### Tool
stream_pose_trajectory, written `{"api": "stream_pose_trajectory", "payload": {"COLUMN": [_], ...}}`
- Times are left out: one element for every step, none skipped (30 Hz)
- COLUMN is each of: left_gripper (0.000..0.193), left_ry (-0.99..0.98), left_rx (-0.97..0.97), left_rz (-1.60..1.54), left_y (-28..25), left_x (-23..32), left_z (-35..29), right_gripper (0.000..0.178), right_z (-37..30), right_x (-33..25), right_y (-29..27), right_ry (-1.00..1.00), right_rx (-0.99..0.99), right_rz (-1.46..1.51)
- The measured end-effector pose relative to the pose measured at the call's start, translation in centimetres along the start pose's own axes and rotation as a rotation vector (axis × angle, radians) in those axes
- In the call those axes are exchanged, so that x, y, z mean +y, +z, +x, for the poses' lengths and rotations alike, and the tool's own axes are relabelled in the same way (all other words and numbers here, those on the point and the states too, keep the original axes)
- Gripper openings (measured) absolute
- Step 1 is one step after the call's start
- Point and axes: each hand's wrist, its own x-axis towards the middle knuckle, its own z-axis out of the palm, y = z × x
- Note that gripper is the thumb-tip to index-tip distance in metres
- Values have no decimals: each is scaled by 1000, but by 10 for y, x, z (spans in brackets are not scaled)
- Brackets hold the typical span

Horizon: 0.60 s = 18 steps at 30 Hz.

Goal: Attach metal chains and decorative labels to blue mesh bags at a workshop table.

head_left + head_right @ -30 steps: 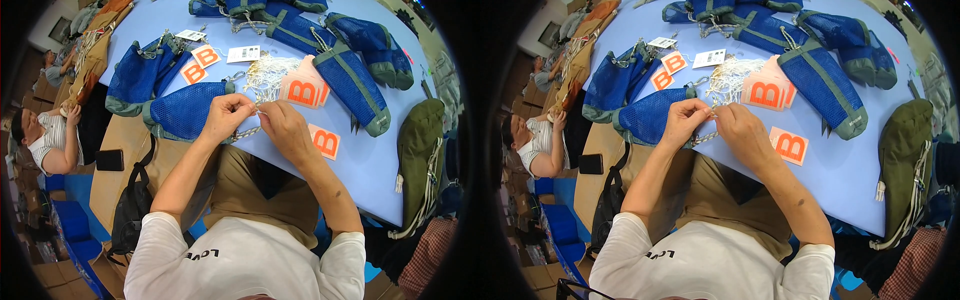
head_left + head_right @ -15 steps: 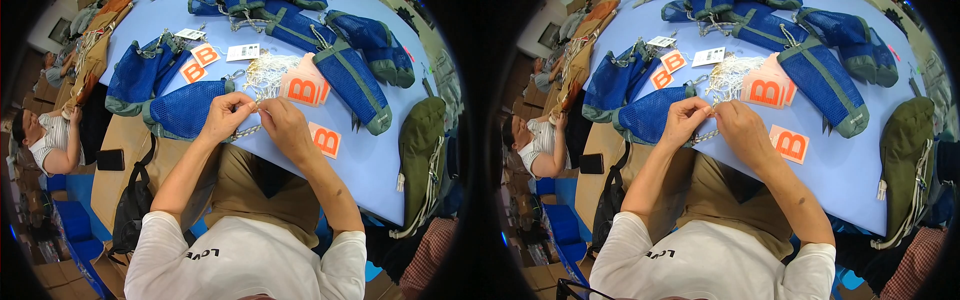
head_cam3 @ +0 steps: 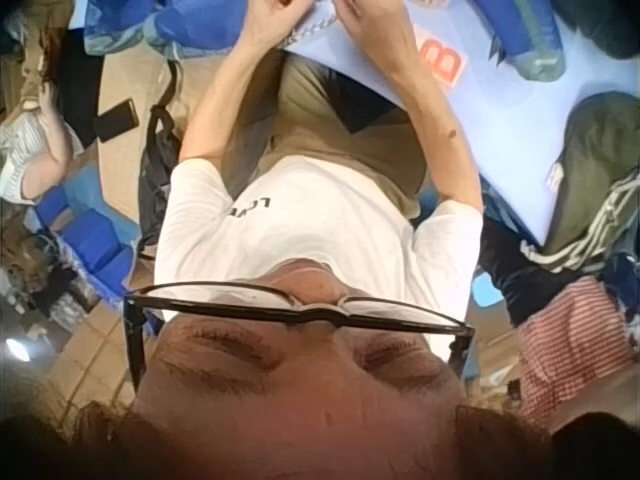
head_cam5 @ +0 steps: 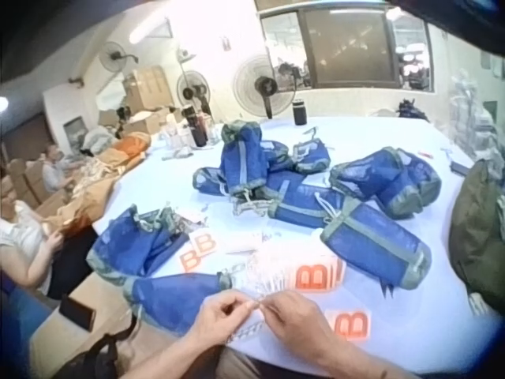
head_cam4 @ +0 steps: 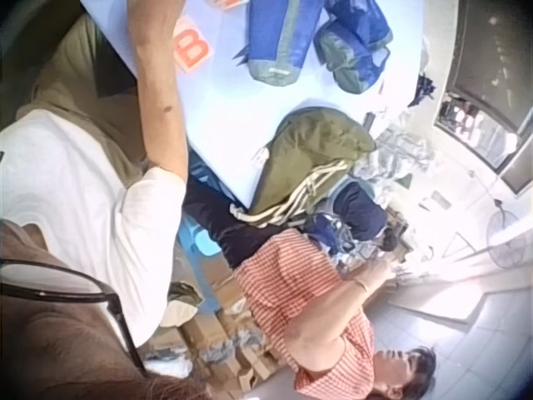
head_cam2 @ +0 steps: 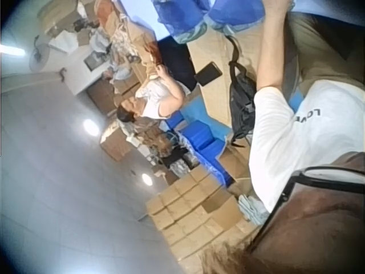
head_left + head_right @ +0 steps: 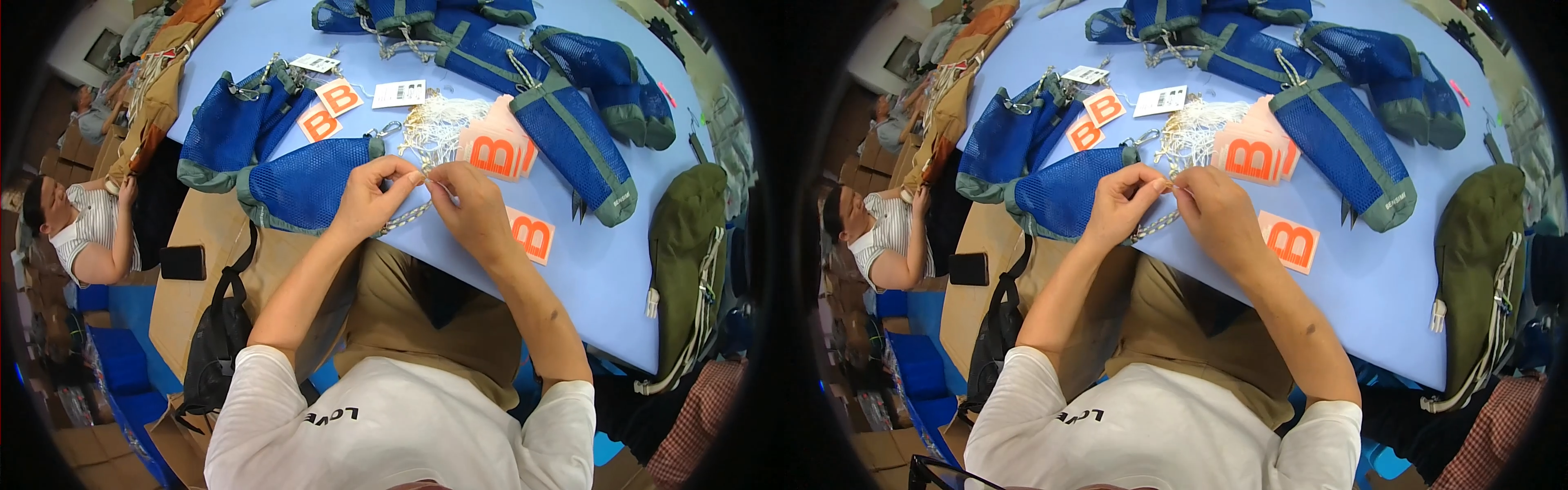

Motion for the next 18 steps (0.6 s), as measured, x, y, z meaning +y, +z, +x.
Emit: {"api": "stream_pose_trajectory", "payload": {"left_gripper": [10,23,23,34,45,61,50,43,36,36,30,24,24,22,23,23,23,26], "left_ry": [56,143,150,281,412,436,443,463,480,476,506,533,524,486,455,453,496,549], "left_rx": [16,-49,-40,-79,-115,-148,-192,-194,-194,-169,-167,-170,-149,-162,-177,-159,-164,-176], "left_rz": [128,216,215,394,576,766,932,952,979,999,1097,1191,1210,1202,1187,1198,1217,1224], "left_y": [2,-1,-4,-6,-8,-8,-8,-8,-11,-17,-23,-29,-36,-45,-52,-60,-69,-74], "left_x": [6,13,17,21,24,27,31,32,30,27,24,22,23,24,28,33,41,48], "left_z": [1,2,2,1,0,-5,-8,-10,-11,-11,-10,-8,-9,-9,-7,-5,-4,1], "right_gripper": [10,10,10,10,10,10,10,10,10,10,10,11,11,12,14,19,19,21], "right_z": [-2,-3,-1,1,3,4,4,4,4,2,2,0,-1,-1,-1,-2,-1,-2], "right_x": [2,2,1,-1,-2,-3,-2,-2,0,2,4,6,5,3,1,-3,-6,-7], "right_y": [-3,-7,-8,-11,-13,-14,-15,-16,-16,-15,-16,-18,-18,-18,-18,-18,-17,-20], "right_ry": [103,204,193,279,363,344,378,411,385,417,448,457,436,410,386,354,338,219], "right_rx": [9,16,14,13,12,5,7,6,-6,1,7,-35,-50,-105,-155,-200,-207,-250], "right_rz": [69,138,136,225,315,320,358,397,408,432,456,431,442,417,386,348,351,204]}}
